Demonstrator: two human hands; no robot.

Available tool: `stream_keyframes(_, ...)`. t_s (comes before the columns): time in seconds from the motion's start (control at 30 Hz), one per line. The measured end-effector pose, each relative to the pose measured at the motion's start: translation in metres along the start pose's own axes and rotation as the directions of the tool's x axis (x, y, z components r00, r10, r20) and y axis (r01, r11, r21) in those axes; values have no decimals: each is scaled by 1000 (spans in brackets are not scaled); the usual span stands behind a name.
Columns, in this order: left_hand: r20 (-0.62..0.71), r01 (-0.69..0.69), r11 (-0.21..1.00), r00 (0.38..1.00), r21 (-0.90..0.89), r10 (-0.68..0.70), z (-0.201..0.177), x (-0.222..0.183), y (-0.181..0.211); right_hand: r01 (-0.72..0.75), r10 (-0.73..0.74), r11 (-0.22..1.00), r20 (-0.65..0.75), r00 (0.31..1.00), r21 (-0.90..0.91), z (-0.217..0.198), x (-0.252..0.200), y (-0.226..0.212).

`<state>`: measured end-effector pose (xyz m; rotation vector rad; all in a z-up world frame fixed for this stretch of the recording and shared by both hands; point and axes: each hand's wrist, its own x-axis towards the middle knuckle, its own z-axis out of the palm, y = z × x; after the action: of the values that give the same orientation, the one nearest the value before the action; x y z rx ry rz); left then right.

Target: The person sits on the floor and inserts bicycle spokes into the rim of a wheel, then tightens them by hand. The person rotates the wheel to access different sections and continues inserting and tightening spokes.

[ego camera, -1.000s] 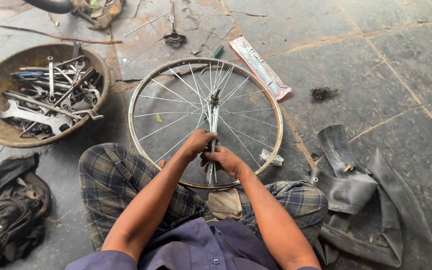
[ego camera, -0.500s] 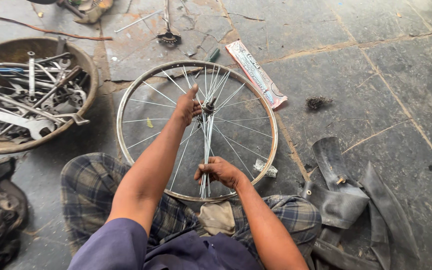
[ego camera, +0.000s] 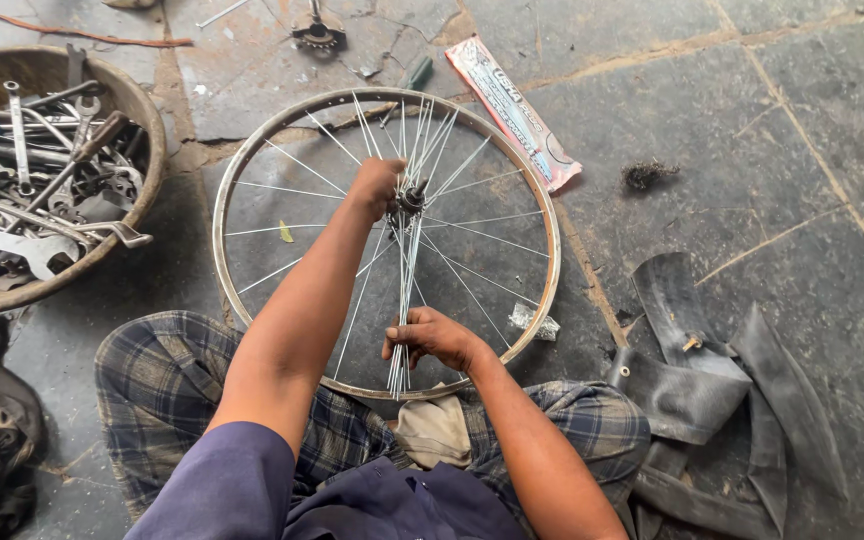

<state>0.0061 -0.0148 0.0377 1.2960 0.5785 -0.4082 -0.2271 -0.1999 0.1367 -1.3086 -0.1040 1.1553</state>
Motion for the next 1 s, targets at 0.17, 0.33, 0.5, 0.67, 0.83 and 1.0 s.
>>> stream_keyframes(0.17, -326, -232, 901, 939, -366, 109, -10, -11, -17, 3, -3, 1000, -3, 1000, -8, -3, 2, 4)
stream_keyframes(0.33, -369, -280, 760, 928, -587, 56, -39, -77, -38, 4, -4, 1000, -4, 1000, -6, -4, 4, 5)
stream_keyframes(0.5, -248, -206, 626, 969, -752, 22, -43, -176, -72, -22, 23, 1000, -31, 999, 22, -1, 5, 7)
stream_keyframes(0.67, -147, -111, 575, 989, -811, -16, -18, -265, -80, 34, -19, 989, -104, 994, 144, 6, 4, 12)
stream_keyframes(0.83, -64, -176, 681, 980, -711, 187, -15, -315, -99, 207, -204, 898, -48, 978, 387, 10, -2, 13)
stream_keyframes(1.0, 57, -701, 657, 695, 278, 717, -4, -353, -116, 185, -230, 716, -24, 973, 673, 16, -7, 2)
